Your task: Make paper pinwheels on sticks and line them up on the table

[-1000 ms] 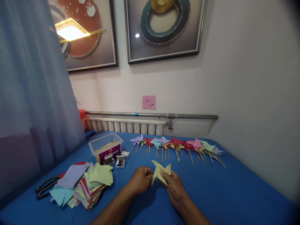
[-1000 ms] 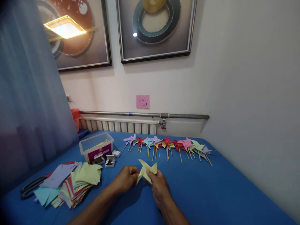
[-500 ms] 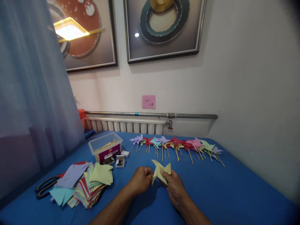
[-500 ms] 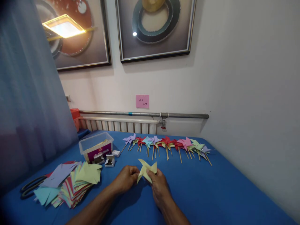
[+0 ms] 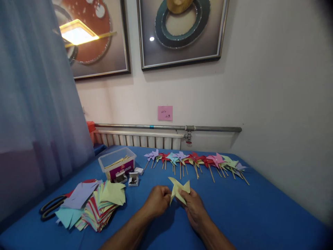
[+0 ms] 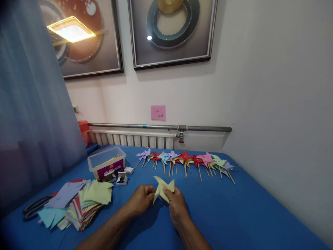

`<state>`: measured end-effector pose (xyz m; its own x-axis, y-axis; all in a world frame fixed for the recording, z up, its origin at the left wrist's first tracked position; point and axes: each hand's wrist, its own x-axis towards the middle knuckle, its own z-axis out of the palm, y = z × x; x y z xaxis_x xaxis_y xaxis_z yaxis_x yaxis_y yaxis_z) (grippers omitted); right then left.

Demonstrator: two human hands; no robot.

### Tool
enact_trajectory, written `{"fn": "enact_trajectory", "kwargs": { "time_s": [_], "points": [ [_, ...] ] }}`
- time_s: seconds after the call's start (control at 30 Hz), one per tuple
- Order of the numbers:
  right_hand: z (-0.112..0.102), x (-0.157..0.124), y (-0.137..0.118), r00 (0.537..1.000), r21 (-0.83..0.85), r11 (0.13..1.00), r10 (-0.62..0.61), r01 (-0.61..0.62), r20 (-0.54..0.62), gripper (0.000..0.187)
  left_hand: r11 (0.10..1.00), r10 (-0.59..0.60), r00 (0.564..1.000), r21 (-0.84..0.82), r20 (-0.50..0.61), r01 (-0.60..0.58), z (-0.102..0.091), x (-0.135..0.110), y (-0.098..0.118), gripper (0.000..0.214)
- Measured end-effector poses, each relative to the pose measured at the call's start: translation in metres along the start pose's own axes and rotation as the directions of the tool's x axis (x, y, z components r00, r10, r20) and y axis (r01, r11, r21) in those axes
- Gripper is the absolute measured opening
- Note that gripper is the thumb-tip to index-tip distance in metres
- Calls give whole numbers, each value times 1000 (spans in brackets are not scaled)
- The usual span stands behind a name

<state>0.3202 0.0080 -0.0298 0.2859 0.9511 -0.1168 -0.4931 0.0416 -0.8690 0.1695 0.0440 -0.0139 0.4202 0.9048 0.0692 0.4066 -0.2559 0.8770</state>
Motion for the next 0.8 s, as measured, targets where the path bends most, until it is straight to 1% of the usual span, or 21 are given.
{"fn": "enact_trajectory", "kwargs": {
  "time_s": [0.17, 0.33, 0.53, 0.67, 0.8],
  "points": [
    [2, 0, 1, 1000, 5, 1000, -18, 18, -4, 34, 996, 34, 999, 81, -25, -31, -2, -3, 6, 22],
    [2, 0, 1, 999, 7, 999, -31, 31, -19, 36, 976, 83, 995, 208, -63, -68, 1, -7, 8, 24],
    [1, 0, 1, 999, -8, 999, -35, 34, -19, 36, 970, 95, 994, 230, -61, -78, 4, -7, 7, 23],
    [2, 0, 1, 999, 0, 999, -44, 44, -9, 36, 962, 114, 990, 257, -80, -90, 5, -8, 9, 23],
    [2, 0, 1, 999, 16, 999, -37, 38, -12, 37, 968, 107, 991, 236, -79, -86, 4, -7, 8, 23]
  ]
}}
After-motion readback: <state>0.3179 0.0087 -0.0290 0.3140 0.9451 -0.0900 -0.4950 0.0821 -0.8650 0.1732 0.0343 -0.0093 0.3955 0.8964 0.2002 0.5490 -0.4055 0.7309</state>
